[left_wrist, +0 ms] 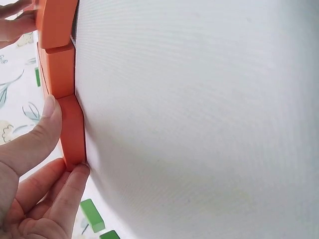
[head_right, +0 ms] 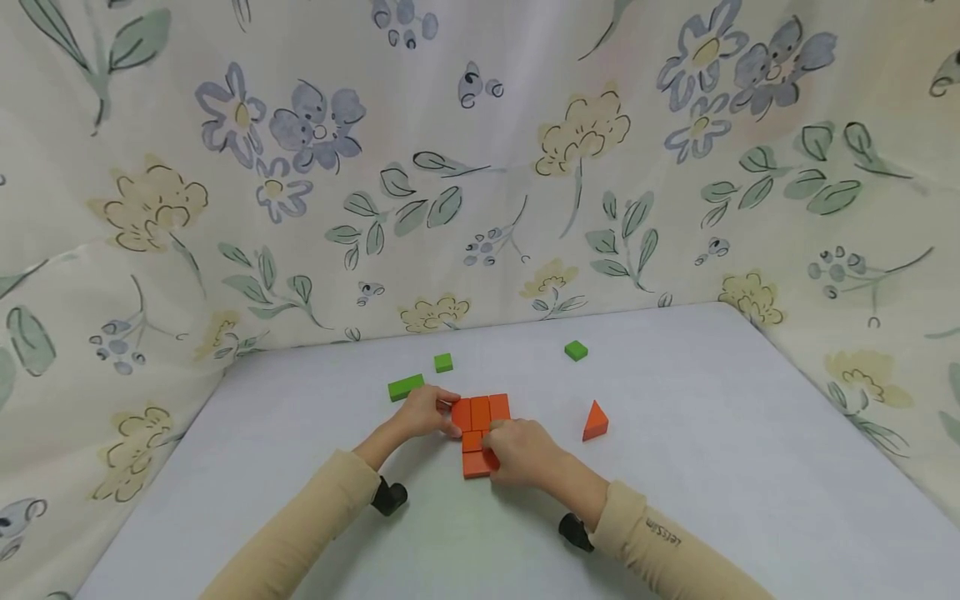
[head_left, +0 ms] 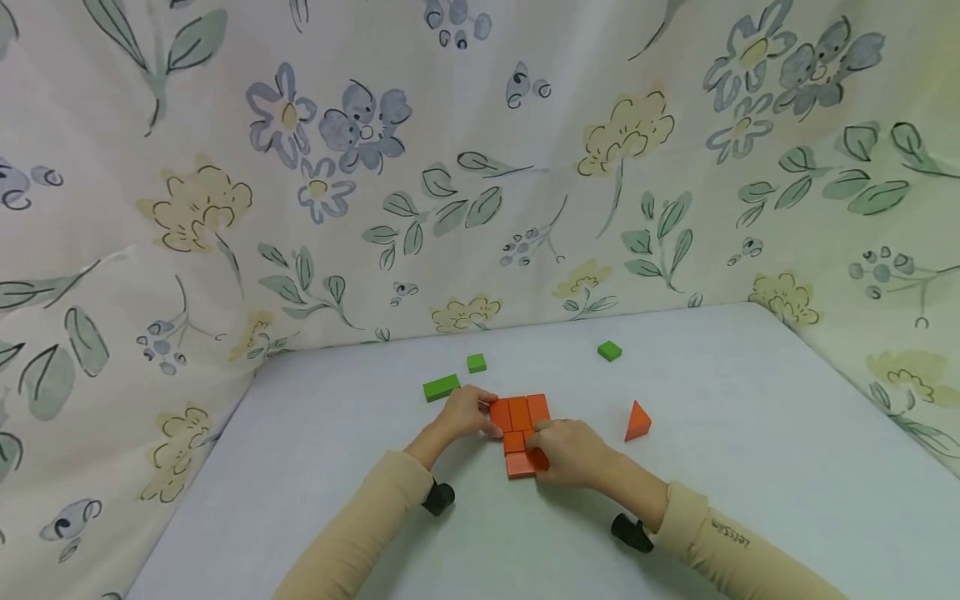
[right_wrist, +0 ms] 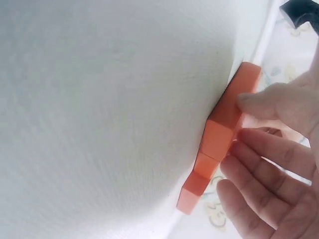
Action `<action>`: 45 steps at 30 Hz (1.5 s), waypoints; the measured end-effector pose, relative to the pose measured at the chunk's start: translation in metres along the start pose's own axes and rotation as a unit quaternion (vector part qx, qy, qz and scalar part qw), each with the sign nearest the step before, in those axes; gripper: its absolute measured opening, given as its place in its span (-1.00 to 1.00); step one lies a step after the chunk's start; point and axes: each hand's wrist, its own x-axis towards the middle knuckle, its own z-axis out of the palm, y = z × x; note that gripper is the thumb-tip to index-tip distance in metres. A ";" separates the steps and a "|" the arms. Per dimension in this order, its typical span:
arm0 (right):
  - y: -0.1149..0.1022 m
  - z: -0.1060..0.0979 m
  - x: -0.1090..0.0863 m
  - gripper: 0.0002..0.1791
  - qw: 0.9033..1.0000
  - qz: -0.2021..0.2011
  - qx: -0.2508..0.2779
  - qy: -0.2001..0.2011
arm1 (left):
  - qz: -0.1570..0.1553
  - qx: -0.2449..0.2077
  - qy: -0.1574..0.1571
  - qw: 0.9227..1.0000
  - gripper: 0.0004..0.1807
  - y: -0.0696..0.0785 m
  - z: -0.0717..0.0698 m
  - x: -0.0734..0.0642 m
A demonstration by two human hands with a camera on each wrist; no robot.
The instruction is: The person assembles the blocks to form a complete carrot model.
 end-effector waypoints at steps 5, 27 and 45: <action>0.002 0.002 0.000 -0.82 1.000 -0.008 0.000 0.010 | -0.005 -0.004 0.001 1.000 -0.35 0.001 0.000 0.000; 0.132 -0.063 -0.050 -0.52 0.989 0.033 0.122 -0.071 | -0.002 -0.001 0.006 1.000 -0.36 -0.001 0.002 -0.001; 0.122 -0.057 -0.061 -0.74 0.991 0.022 0.118 -0.063 | 0.002 -0.012 0.001 1.000 -0.35 -0.003 0.001 -0.001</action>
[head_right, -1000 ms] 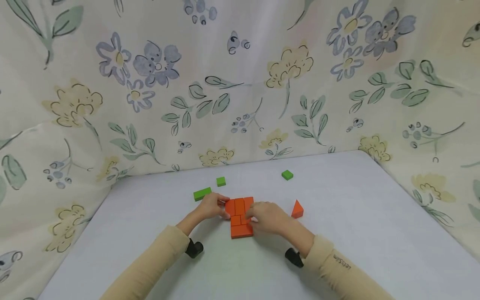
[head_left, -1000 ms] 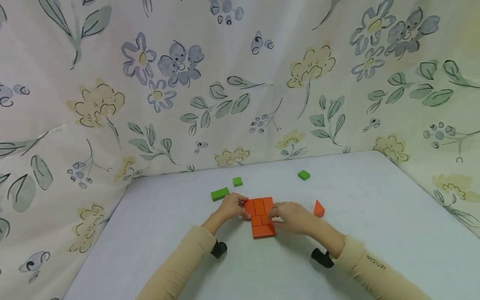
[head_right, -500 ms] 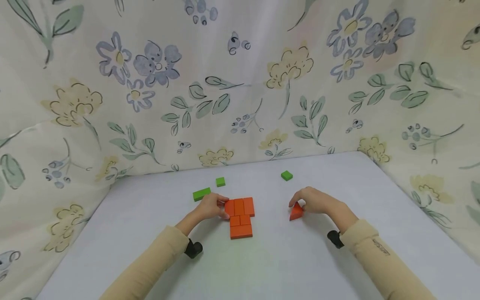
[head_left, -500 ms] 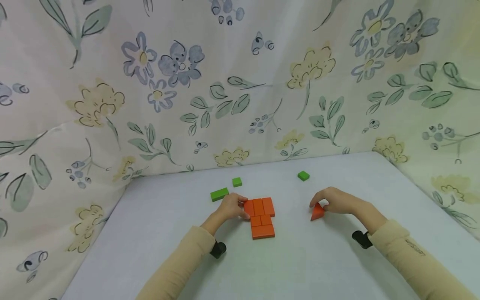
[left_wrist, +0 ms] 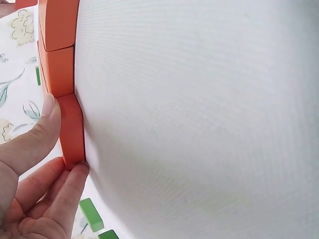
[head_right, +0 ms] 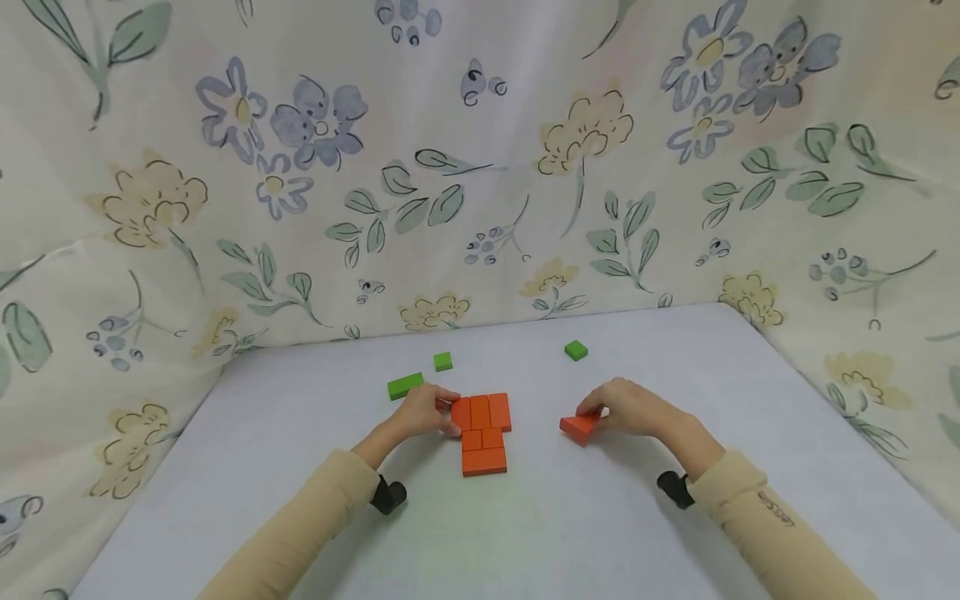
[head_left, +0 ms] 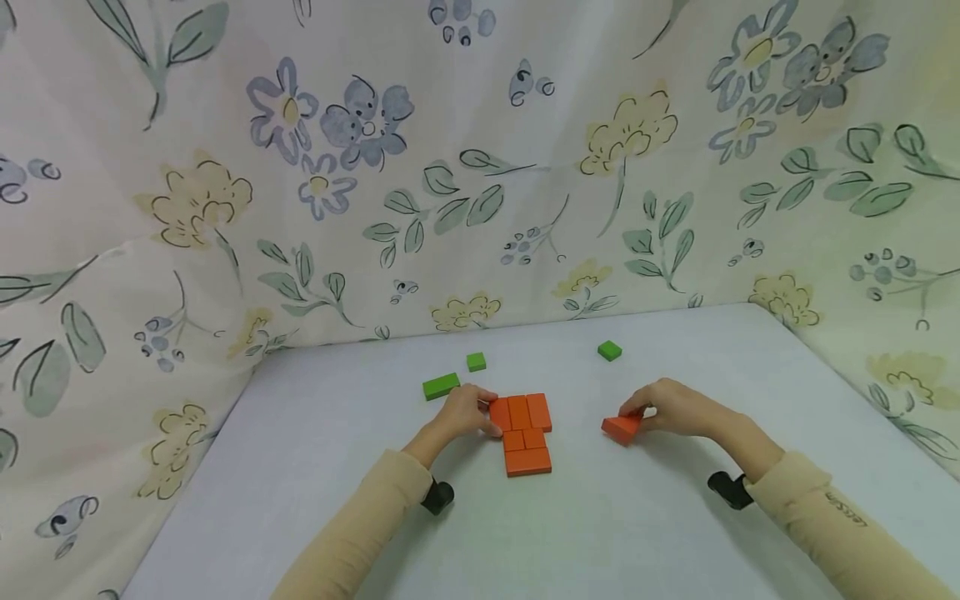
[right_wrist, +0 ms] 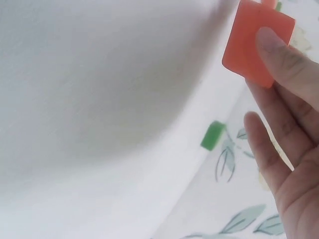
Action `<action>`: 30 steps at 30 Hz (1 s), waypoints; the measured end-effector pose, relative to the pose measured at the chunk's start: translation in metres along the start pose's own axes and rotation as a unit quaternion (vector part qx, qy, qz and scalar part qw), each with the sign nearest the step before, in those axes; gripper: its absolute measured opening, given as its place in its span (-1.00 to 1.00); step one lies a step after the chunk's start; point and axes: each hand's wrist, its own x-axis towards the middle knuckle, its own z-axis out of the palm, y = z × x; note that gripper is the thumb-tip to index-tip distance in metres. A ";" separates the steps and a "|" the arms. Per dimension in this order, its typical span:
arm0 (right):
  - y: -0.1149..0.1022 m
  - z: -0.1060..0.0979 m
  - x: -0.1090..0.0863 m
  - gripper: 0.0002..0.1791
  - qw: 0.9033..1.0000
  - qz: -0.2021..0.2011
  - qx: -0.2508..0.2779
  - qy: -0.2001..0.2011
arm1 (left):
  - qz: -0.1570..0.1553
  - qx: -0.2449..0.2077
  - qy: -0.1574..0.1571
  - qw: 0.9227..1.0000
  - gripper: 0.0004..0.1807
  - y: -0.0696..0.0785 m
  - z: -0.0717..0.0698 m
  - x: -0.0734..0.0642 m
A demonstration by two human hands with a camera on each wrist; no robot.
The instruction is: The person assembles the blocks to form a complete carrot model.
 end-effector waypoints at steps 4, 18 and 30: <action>-0.011 0.000 0.004 -0.73 1.000 -0.003 0.001 0.001 | 0.002 0.004 0.000 1.000 -0.36 0.000 0.000 0.001; -0.045 0.015 0.013 -0.75 0.999 -0.038 -0.003 -0.010 | -0.004 -0.002 -0.003 1.000 -0.35 0.000 0.000 0.002; -0.074 0.045 0.024 -0.75 0.996 -0.092 -0.006 -0.005 | -0.005 -0.008 -0.003 1.000 -0.35 0.002 0.000 0.002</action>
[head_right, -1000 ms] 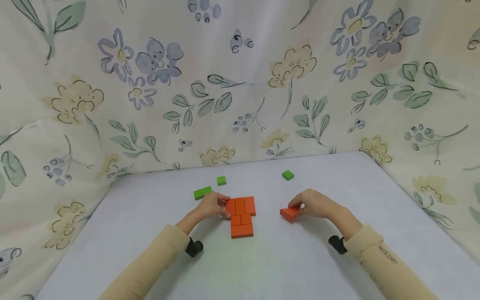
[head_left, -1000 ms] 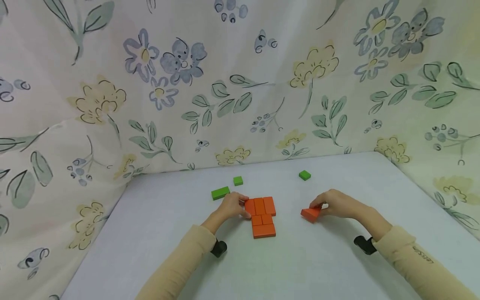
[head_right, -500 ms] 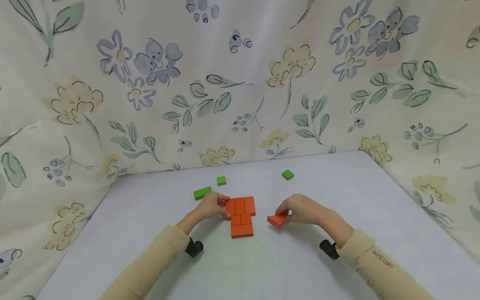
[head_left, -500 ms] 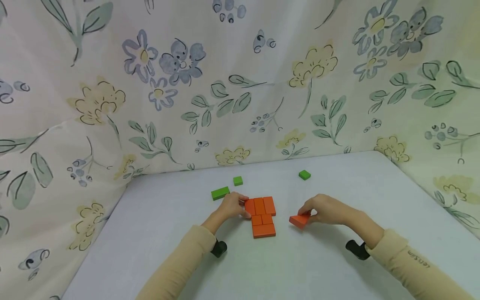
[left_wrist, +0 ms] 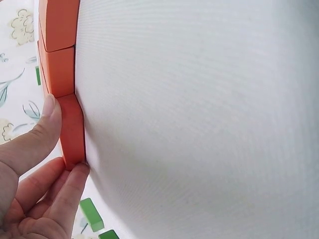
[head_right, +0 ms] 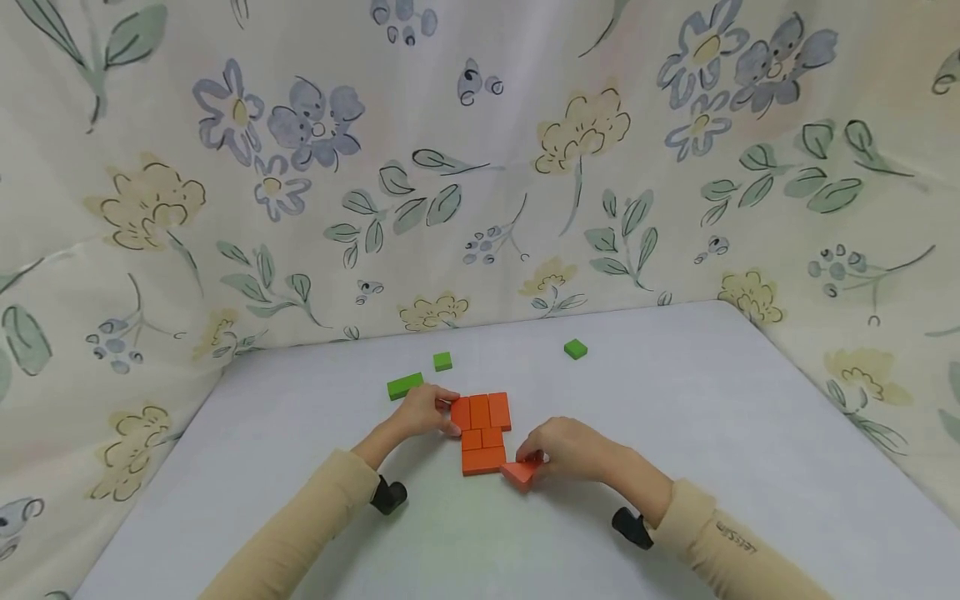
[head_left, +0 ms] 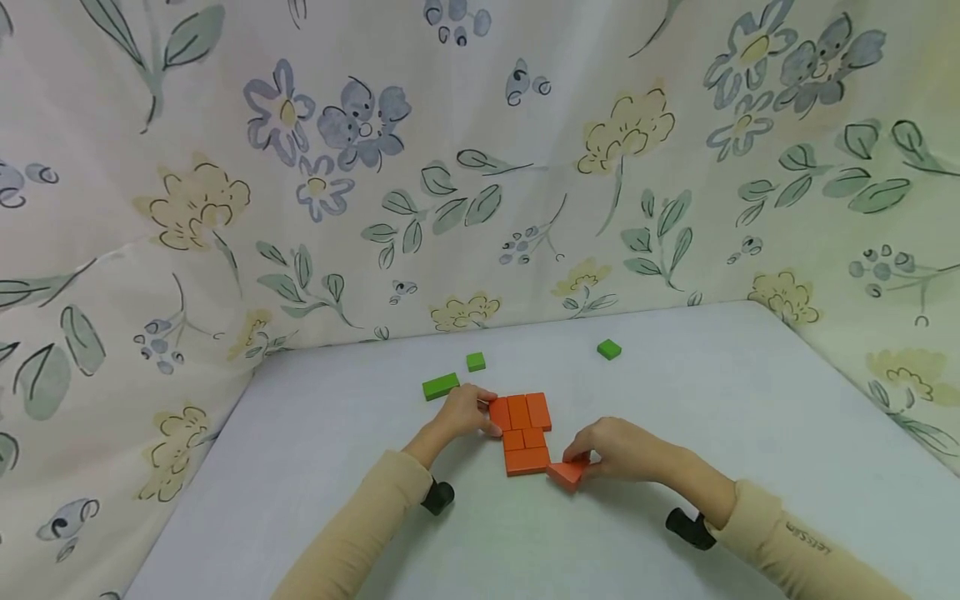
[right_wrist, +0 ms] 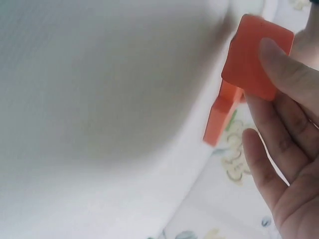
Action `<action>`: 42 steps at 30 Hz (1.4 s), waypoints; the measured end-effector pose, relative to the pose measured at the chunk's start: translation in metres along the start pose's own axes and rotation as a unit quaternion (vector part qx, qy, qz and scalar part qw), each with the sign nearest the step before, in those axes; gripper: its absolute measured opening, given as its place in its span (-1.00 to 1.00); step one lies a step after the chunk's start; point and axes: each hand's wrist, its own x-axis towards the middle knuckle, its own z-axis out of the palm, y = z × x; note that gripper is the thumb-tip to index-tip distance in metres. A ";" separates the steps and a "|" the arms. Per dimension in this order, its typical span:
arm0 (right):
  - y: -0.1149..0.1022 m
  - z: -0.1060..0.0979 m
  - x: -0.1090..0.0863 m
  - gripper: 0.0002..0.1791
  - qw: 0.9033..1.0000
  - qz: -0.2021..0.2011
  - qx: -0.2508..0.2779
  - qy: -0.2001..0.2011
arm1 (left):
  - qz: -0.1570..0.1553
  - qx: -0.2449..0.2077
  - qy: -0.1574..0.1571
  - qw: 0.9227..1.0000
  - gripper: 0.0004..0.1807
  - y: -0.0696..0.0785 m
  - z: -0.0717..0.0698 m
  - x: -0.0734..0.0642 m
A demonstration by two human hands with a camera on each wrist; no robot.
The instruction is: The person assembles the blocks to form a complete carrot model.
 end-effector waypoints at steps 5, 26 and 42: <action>-0.010 0.011 0.010 -0.76 1.000 -0.011 0.001 -0.006 | 0.004 0.003 -0.001 1.000 -0.36 -0.002 0.000 0.001; -0.027 0.022 0.032 -0.68 0.999 -0.009 -0.022 0.022 | -0.003 -0.007 0.001 1.000 -0.35 -0.003 0.001 0.000; -0.032 0.027 0.036 -0.73 0.998 0.018 -0.042 0.049 | 0.004 0.000 0.003 1.000 -0.36 -0.002 0.000 0.000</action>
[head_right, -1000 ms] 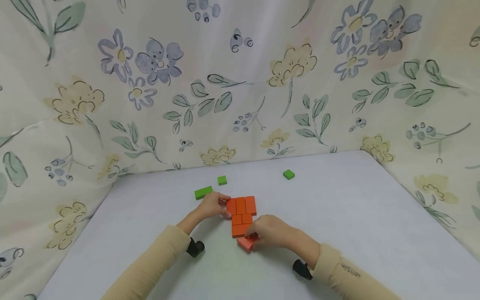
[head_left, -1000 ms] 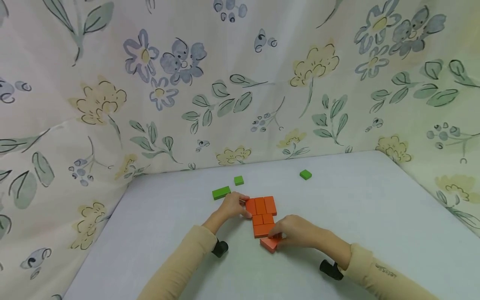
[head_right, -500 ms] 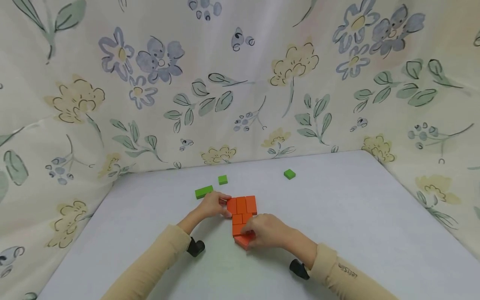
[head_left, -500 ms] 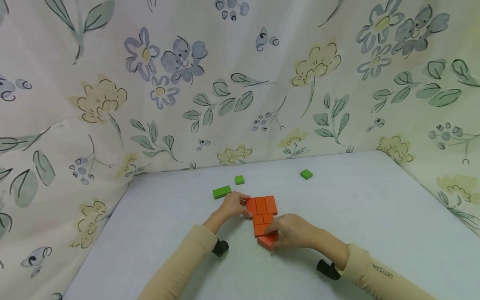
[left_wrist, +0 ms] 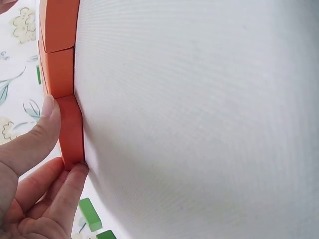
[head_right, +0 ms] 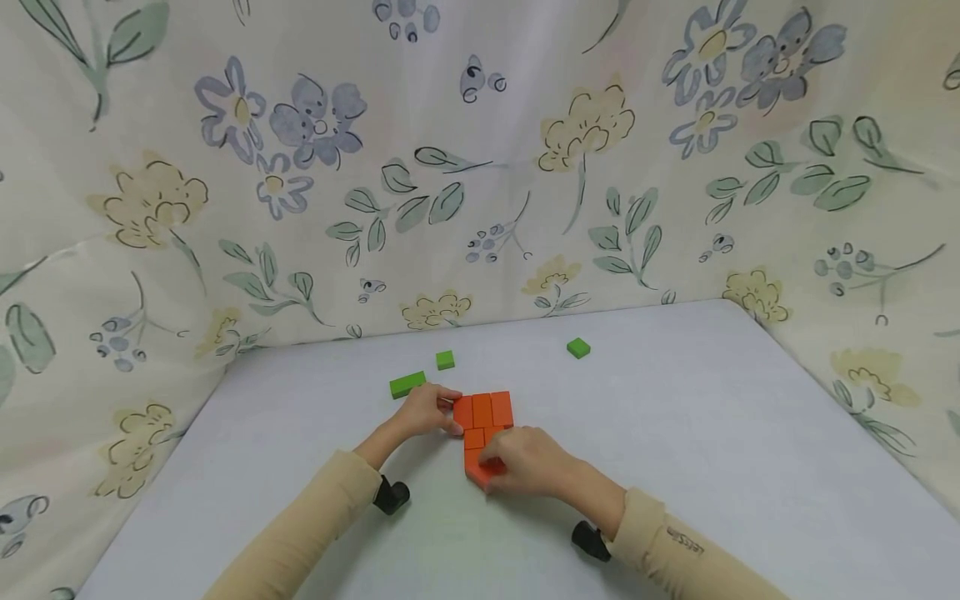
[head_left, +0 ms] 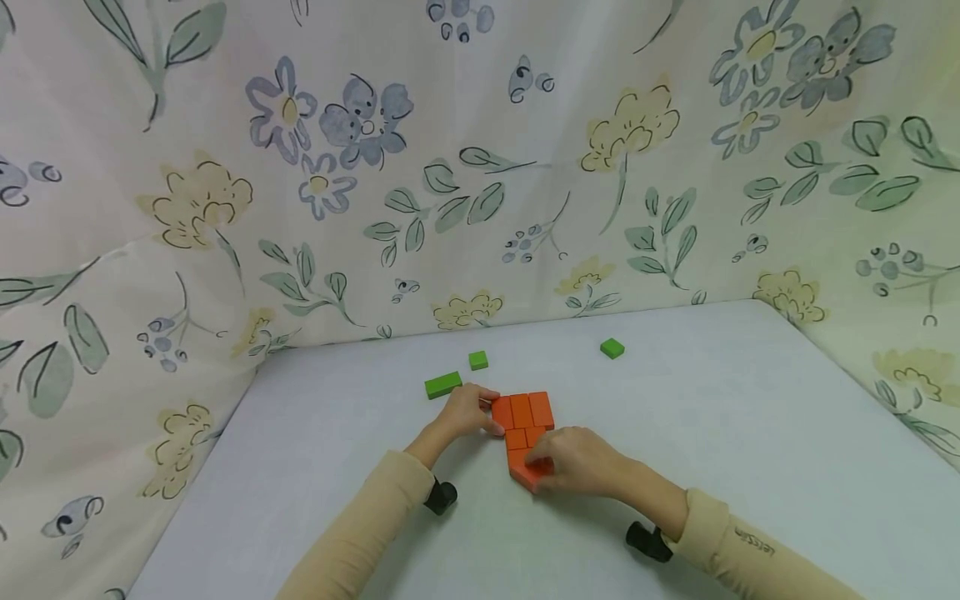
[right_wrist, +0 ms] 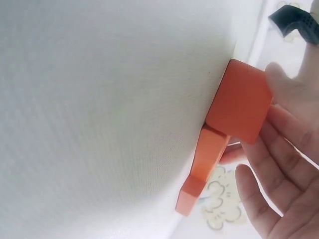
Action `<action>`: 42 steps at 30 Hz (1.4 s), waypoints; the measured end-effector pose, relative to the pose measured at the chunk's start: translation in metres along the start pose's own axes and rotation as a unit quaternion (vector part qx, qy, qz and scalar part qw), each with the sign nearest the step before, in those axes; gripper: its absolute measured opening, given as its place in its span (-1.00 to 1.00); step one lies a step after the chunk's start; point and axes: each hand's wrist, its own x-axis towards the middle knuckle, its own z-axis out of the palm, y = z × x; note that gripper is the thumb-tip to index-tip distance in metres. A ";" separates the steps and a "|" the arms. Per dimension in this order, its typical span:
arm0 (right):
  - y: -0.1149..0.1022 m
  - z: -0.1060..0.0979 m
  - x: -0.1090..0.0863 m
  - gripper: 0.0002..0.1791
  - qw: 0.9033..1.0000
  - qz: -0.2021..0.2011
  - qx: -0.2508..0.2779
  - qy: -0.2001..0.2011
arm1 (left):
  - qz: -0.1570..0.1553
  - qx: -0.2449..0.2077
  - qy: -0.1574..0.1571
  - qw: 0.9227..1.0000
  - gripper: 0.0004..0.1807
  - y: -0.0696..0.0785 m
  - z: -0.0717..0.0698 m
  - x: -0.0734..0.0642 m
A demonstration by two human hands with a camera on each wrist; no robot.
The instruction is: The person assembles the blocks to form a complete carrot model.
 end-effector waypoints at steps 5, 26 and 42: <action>-0.001 0.000 0.000 -0.74 1.000 0.002 -0.002 0.004 | 0.003 -0.001 -0.002 1.000 -0.36 0.001 -0.001 0.000; 0.029 -0.052 0.046 -0.74 0.993 0.087 0.056 0.050 | 0.022 -0.015 -0.031 0.999 -0.29 -0.003 -0.006 -0.005; 0.031 -0.025 0.151 -0.72 0.986 0.089 -0.105 -0.097 | 0.105 0.071 0.029 0.992 -0.68 -0.011 0.000 -0.009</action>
